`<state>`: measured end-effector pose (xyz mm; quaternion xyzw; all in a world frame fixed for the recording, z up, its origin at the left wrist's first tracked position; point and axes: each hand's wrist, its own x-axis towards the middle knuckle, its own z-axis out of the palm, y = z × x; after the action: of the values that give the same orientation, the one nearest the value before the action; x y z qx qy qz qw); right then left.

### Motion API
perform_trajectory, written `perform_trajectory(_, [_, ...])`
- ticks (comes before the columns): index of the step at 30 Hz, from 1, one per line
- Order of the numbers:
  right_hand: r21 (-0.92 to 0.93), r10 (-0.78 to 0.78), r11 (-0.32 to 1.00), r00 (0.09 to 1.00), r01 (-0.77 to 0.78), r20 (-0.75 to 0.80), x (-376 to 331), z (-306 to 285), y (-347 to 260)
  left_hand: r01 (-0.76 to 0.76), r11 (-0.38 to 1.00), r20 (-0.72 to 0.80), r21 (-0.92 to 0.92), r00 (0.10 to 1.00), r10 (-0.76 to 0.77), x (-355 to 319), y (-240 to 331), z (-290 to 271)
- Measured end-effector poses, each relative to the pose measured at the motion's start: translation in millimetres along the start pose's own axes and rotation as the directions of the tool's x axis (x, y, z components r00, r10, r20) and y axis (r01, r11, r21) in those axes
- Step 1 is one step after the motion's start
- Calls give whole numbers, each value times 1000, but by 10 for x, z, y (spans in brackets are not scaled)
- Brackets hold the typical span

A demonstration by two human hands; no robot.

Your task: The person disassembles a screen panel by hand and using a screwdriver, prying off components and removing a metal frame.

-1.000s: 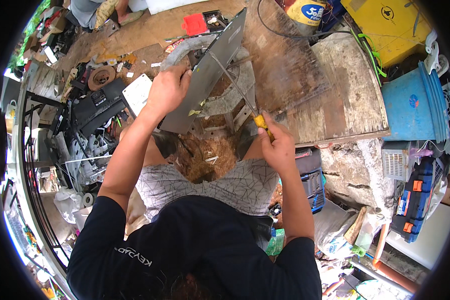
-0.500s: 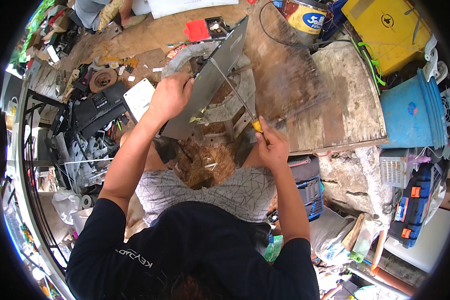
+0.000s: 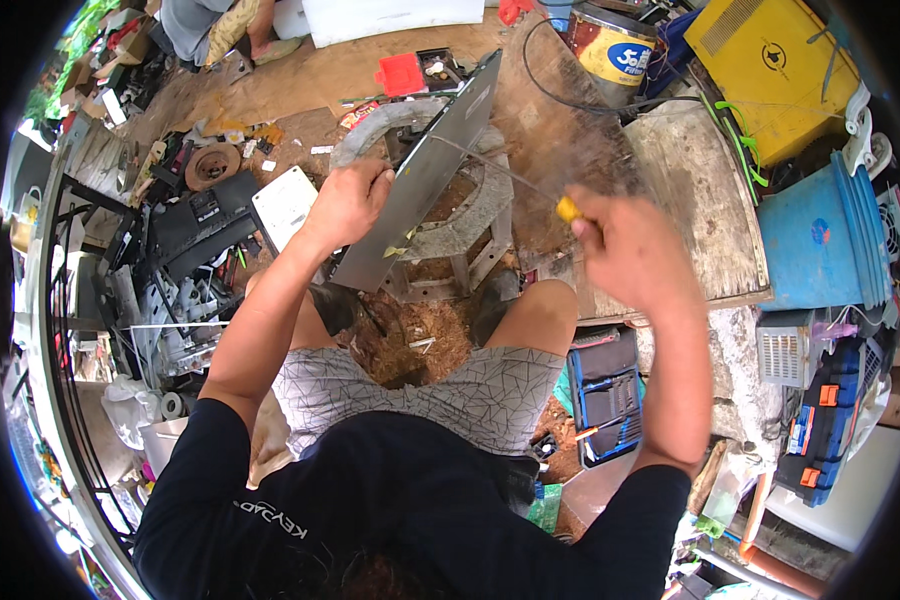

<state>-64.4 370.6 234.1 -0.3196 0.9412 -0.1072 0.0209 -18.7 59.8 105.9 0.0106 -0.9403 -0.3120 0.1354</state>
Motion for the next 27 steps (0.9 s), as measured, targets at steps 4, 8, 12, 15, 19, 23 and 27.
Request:
perform_trajectory(4, [-186,-52,980,995,67,84,217,-358,-240,56,998,11,-40,998,-55,6,-49,-28])
perform_trajectory(8, [-176,-59,982,996,71,70,198,-363,-263,107,994,105,-20,989,-105,166,-24,-47])
perform_trajectory(12, [-126,-117,984,991,125,64,234,-294,-275,92,996,31,-8,995,-92,536,-29,62])
perform_trajectory(15, [-65,-56,996,993,63,101,224,-287,-237,104,994,-21,26,994,-104,695,-79,188])
perform_trajectory(19, [161,25,986,994,-42,104,80,-28,145,127,989,-31,74,992,-126,695,-55,317])
perform_trajectory(23, [422,146,904,978,-69,-151,-168,512,588,100,994,-17,50,995,-99,708,-66,270])
perform_trajectory(27, [526,229,849,933,-51,-279,-158,1331,557,125,992,-4,17,992,-125,685,-33,263])
